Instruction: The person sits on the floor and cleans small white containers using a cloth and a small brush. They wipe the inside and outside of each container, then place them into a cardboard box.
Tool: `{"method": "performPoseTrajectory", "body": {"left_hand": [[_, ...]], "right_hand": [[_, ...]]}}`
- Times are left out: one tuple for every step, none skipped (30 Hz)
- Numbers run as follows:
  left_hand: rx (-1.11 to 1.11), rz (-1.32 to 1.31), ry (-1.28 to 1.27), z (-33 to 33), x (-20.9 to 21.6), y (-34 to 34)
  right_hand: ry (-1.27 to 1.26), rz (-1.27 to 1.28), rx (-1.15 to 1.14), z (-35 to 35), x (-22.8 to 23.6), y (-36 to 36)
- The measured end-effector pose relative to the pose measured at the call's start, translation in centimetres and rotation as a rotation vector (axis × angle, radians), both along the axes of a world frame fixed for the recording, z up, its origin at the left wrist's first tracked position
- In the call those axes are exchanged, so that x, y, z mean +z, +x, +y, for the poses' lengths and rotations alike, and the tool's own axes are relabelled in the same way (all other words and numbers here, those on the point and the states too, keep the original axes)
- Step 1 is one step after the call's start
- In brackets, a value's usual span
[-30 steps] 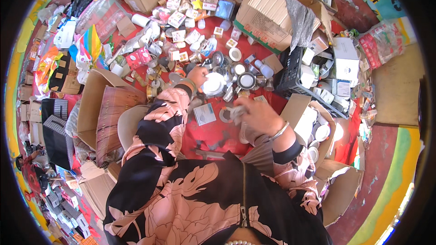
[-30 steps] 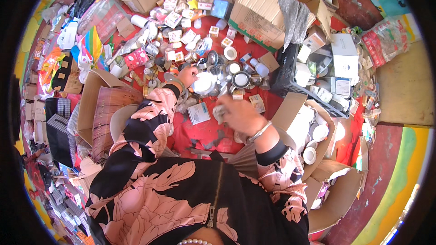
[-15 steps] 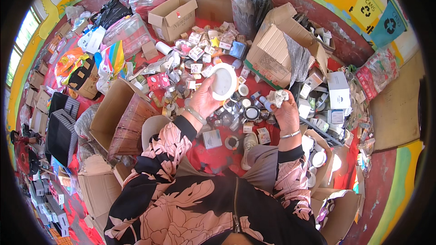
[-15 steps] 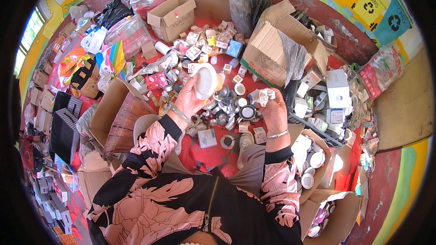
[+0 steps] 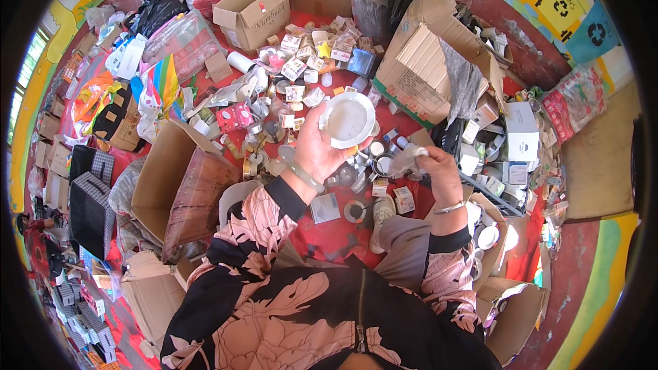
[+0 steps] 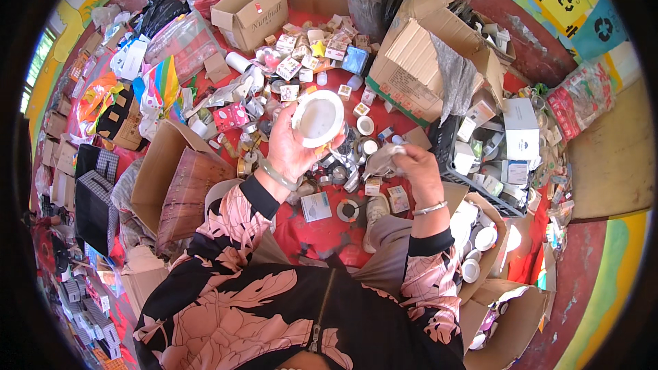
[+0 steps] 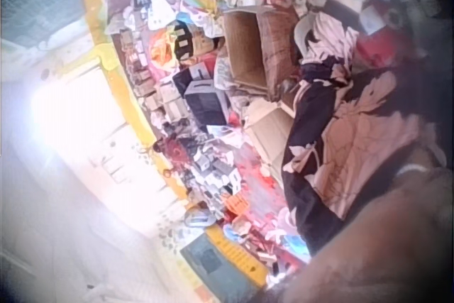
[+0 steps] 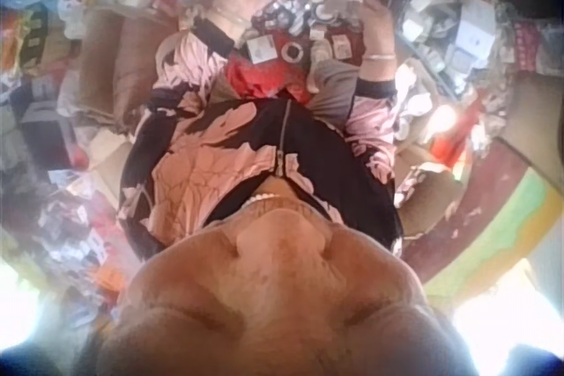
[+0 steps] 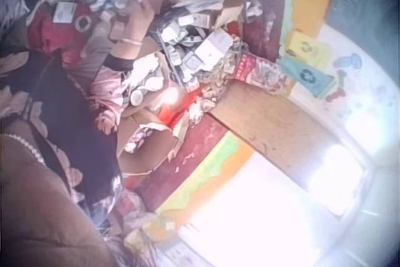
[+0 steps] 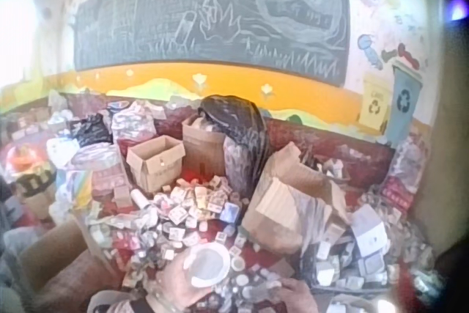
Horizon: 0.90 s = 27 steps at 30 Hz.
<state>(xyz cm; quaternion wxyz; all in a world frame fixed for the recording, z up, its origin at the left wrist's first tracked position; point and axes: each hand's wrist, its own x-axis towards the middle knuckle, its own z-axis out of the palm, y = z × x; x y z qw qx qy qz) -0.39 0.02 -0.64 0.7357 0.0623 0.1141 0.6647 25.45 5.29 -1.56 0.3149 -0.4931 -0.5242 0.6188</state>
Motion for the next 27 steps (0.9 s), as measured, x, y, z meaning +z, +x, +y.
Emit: {"method": "performPoseTrajectory", "body": {"left_hand": [[0.002, -0.007, 0.001, -0.1, 0.1, 0.1], [0.003, -0.014, 0.002, -0.1, 0.1, 0.1], [0.009, -0.024, -0.018, 0.1, -0.3, 0.1], [0.015, -0.035, -0.038, 0.3, -0.9, 0.2], [0.02, -0.046, -0.059, 0.5, -1.5, 0.4], [0.035, 0.082, -0.038, 0.7, -1.7, 0.6], [0.026, 0.104, -0.055, 0.6, -1.8, 0.8], [0.016, 0.125, -0.072, 0.4, -1.9, 1.0], [0.007, 0.148, -0.087, 0.3, -2.0, 1.3], [-0.024, 0.136, -0.097, 0.0, -1.4, 1.5], [-0.021, 0.145, -0.085, -0.1, -1.3, 1.9], [-0.019, 0.153, -0.071, -0.1, -1.1, 2.3], [-0.017, 0.162, -0.058, -0.1, -1.1, 2.6], [0.006, 0.145, -0.048, -0.1, -1.2, 2.8], [0.009, 0.155, -0.036, 0.0, -1.1, 3.1], [0.01, 0.16, -0.023, -0.1, -0.9, 3.3], [0.011, 0.166, -0.011, -0.1, -0.7, 3.6], [0.022, 0.272, -0.018, -0.3, -0.5, 3.8], [0.014, 0.221, -0.03, -0.2, -0.9, 3.9], [0.005, 0.169, -0.043, -0.1, -1.6, 3.9], [0.003, 0.123, -0.058, -0.1, -2.0, 3.7], [-0.023, 0.095, -0.062, -0.1, -2.3, 3.5], [-0.05, 0.066, -0.067, -0.2, -2.5, 3.1], [-0.077, 0.029, -0.072, -0.3, -2.7, 2.8], [-0.105, -0.009, -0.077, -0.4, -2.8, 2.5], [-0.121, -0.027, -0.065, -0.4, -3.0, 2.4], [0.008, 0.416, 0.035, -0.5, -3.9, 2.2]], "right_hand": [[0.01, 0.168, -0.067, -0.1, 0.1, -0.2], [0.021, 0.335, -0.134, -0.2, 0.2, -0.2], [0.031, 0.501, -0.2, -0.3, 0.5, -0.4], [-0.001, 0.528, -0.205, -0.5, 1.5, -0.7], [-0.008, 0.531, -0.232, -0.5, 1.5, -0.9], [-0.014, 0.535, -0.264, -0.5, 1.5, -1.0], [-0.02, 0.54, -0.296, -0.4, 1.5, -1.1], [0.015, 0.547, -0.311, -0.1, 0.7, -0.9], [0.065, 0.575, -0.333, -0.3, 1.1, -1.3], [0.115, 0.602, -0.355, -0.6, 1.7, -2.1], [0.166, 0.63, -0.377, -0.8, 2.0, -2.5], [0.219, 0.614, -0.358, -0.7, 2.0, -2.6], [0.328, 0.542, -0.381, -0.8, 2.2, -3.0], [0.436, 0.469, -0.402, -1.1, 2.2, -3.8], [0.545, 0.394, -0.427, -1.5, 2.5, -4.7], [0.627, 0.276, -0.378, -1.7, 2.3, -5.0], [0.622, 0.243, -0.344, -2.0, 2.3, -5.9], [0.621, -0.158, -0.23, -2.5, 3.0, -6.7], [0.752, -0.32, -0.029, -2.9, 1.9, -6.9], [1.009, -0.647, 0.266, -3.1, 1.0, -7.2], [0.955, -0.666, 0.335, -4.3, 1.4, -8.1], [0.965, -0.68, 0.383, -5.1, 1.6, -8.4], [0.975, -0.694, 0.432, -5.7, 1.8, -8.6], [0.961, -0.634, 0.499, -6.0, 2.0, -8.7], [0.946, -0.573, 0.565, -6.2, 2.2, -8.8], [0.929, -0.51, 0.629, -6.4, 2.4, -8.8], [0.955, -0.507, 0.653, -6.6, 2.7, -9.0]]}}
